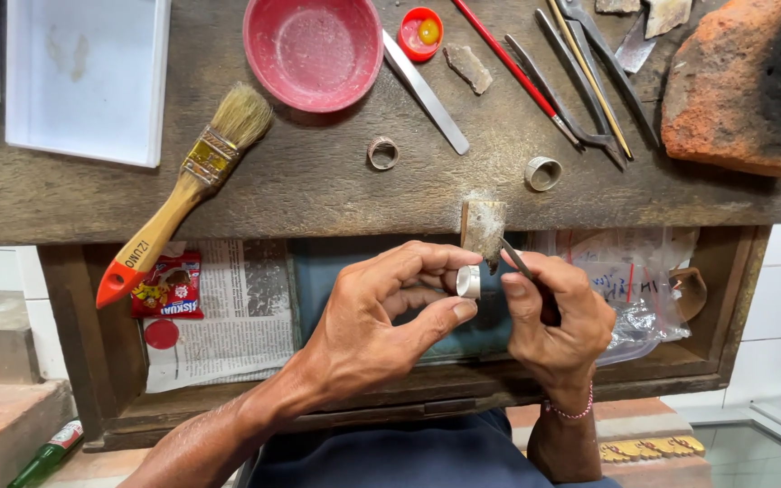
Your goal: Filing and smoothing a metal ring at a jeweler's workbench using a needle file.
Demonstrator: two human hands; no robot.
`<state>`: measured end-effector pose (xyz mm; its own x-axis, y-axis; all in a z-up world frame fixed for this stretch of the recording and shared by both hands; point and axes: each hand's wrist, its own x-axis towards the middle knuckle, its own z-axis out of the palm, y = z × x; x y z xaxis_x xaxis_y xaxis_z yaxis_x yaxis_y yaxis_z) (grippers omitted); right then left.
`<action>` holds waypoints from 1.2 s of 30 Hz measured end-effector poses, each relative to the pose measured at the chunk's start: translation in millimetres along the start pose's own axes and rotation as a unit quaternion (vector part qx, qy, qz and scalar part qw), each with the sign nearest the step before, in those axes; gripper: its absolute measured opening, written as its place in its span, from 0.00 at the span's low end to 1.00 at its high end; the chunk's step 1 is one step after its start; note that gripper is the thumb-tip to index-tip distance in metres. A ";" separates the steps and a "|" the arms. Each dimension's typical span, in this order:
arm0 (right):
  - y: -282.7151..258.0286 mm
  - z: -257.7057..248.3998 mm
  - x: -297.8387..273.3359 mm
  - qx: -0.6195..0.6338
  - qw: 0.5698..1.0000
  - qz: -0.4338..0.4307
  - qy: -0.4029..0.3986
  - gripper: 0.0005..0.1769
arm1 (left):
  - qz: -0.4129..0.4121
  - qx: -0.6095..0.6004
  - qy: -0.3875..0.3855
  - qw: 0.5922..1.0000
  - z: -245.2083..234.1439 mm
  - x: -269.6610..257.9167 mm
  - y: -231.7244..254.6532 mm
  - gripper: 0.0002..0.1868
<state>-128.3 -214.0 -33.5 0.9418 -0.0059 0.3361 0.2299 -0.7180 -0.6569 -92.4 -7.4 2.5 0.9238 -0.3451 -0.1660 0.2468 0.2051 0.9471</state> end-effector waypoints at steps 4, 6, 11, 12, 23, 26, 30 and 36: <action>2.3 1.0 1.1 -0.019 1.000 -0.022 -0.009 0.10 | -0.002 0.000 -0.003 1.000 -0.5 0.6 -0.3 0.17; 4.0 1.3 0.4 -0.013 0.999 -0.033 -0.019 0.10 | -0.001 -0.007 0.000 1.000 -0.5 0.2 -1.9 0.17; 8.8 1.8 -0.2 -0.024 0.998 -0.048 -0.021 0.09 | 0.011 -0.014 -0.009 1.000 -1.8 0.2 -4.0 0.17; 10.0 2.1 -0.6 -0.028 0.998 -0.054 -0.021 0.09 | 0.016 -0.014 -0.012 1.000 -2.0 -0.2 -4.7 0.17; 14.2 4.8 0.3 -0.019 0.995 -0.092 -0.016 0.09 | 0.017 -0.046 -0.018 0.999 -2.3 -0.2 -5.8 0.15; 15.6 4.6 -1.1 -0.026 0.995 -0.096 -0.019 0.10 | 0.001 -0.062 -0.021 0.998 -2.3 -0.2 -5.2 0.16; 14.3 4.7 -0.3 -0.021 0.995 -0.094 -0.020 0.10 | -0.022 -0.086 -0.028 0.996 -3.0 1.2 -7.4 0.18; 12.3 4.7 5.0 -0.010 0.993 -0.115 -0.029 0.10 | -0.002 -0.055 -0.033 0.998 -2.9 0.6 -5.3 0.20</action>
<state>-119.6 -219.5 -43.1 0.8776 0.1992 0.4361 0.4363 -0.7089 -0.5542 -92.3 -6.1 -3.5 0.9024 -0.4043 -0.1489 0.2849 0.3008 0.9101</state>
